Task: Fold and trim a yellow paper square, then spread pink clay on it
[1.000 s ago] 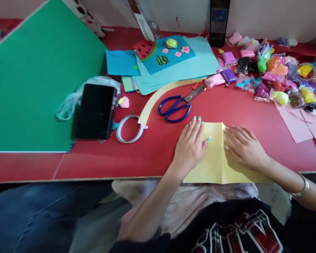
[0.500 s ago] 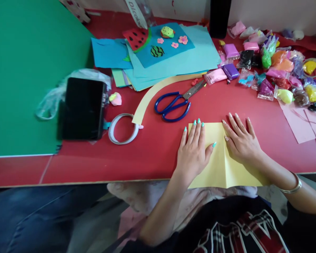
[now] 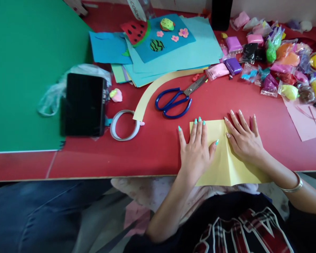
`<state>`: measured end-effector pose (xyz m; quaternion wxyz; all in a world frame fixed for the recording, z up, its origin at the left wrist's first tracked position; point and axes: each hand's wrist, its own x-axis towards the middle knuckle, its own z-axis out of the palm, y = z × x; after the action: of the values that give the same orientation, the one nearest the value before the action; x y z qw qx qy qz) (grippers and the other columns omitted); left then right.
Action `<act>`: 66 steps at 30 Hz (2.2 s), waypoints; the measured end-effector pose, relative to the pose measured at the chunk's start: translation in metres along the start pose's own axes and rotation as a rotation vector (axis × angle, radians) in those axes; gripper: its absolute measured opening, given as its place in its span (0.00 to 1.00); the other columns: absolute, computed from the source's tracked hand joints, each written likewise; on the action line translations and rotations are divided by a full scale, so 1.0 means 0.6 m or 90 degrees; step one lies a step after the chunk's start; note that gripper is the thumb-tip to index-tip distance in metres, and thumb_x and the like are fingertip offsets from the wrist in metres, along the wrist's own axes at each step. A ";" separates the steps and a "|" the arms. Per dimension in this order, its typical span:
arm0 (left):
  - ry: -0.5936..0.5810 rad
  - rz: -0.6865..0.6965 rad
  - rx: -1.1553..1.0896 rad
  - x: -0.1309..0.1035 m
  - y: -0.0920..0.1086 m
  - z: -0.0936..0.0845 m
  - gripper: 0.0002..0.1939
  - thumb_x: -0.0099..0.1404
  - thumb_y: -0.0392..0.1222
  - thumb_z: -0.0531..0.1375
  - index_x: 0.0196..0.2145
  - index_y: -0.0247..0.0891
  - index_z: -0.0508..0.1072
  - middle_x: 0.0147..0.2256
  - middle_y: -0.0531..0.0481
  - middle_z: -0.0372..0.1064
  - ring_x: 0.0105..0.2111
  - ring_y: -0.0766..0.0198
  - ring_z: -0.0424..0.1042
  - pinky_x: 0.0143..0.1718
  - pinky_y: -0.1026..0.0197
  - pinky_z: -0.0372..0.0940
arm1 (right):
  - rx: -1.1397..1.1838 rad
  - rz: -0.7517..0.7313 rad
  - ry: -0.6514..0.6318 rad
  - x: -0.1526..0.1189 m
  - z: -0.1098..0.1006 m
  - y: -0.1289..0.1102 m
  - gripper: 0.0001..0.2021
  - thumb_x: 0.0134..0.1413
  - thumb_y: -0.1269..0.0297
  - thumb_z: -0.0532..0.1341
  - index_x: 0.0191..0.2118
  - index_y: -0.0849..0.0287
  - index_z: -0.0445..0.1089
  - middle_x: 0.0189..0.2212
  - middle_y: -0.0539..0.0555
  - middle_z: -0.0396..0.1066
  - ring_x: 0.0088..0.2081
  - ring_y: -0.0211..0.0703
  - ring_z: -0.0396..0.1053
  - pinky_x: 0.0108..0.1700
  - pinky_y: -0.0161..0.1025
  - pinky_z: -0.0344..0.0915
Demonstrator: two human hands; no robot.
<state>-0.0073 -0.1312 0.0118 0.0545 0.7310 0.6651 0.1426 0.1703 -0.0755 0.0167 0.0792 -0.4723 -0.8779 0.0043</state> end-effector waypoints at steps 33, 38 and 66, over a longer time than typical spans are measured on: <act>-0.018 0.018 0.013 -0.015 -0.013 -0.008 0.33 0.73 0.51 0.42 0.64 0.21 0.52 0.66 0.30 0.48 0.66 0.45 0.52 0.63 0.28 0.30 | 0.017 0.026 0.058 0.011 -0.002 -0.020 0.21 0.65 0.67 0.48 0.60 0.52 0.65 0.62 0.50 0.62 0.65 0.52 0.56 0.65 0.62 0.45; -0.015 0.017 0.002 -0.017 -0.010 -0.011 0.32 0.73 0.51 0.43 0.64 0.21 0.53 0.65 0.30 0.49 0.66 0.46 0.52 0.63 0.29 0.26 | 0.008 0.012 0.075 0.010 -0.001 -0.020 0.21 0.63 0.67 0.51 0.59 0.54 0.66 0.61 0.50 0.63 0.65 0.54 0.57 0.66 0.65 0.41; -0.060 -0.126 0.009 -0.020 0.036 -0.016 0.32 0.70 0.48 0.46 0.66 0.27 0.49 0.67 0.32 0.44 0.67 0.43 0.46 0.56 0.23 0.16 | 0.019 0.056 0.061 0.012 0.003 -0.031 0.22 0.62 0.67 0.50 0.60 0.54 0.65 0.61 0.51 0.64 0.67 0.61 0.49 0.64 0.75 0.34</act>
<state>0.0099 -0.1464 0.0251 0.0943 0.6681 0.7316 0.0975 0.1506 -0.0799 0.0176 0.1283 -0.5091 -0.8511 -0.0016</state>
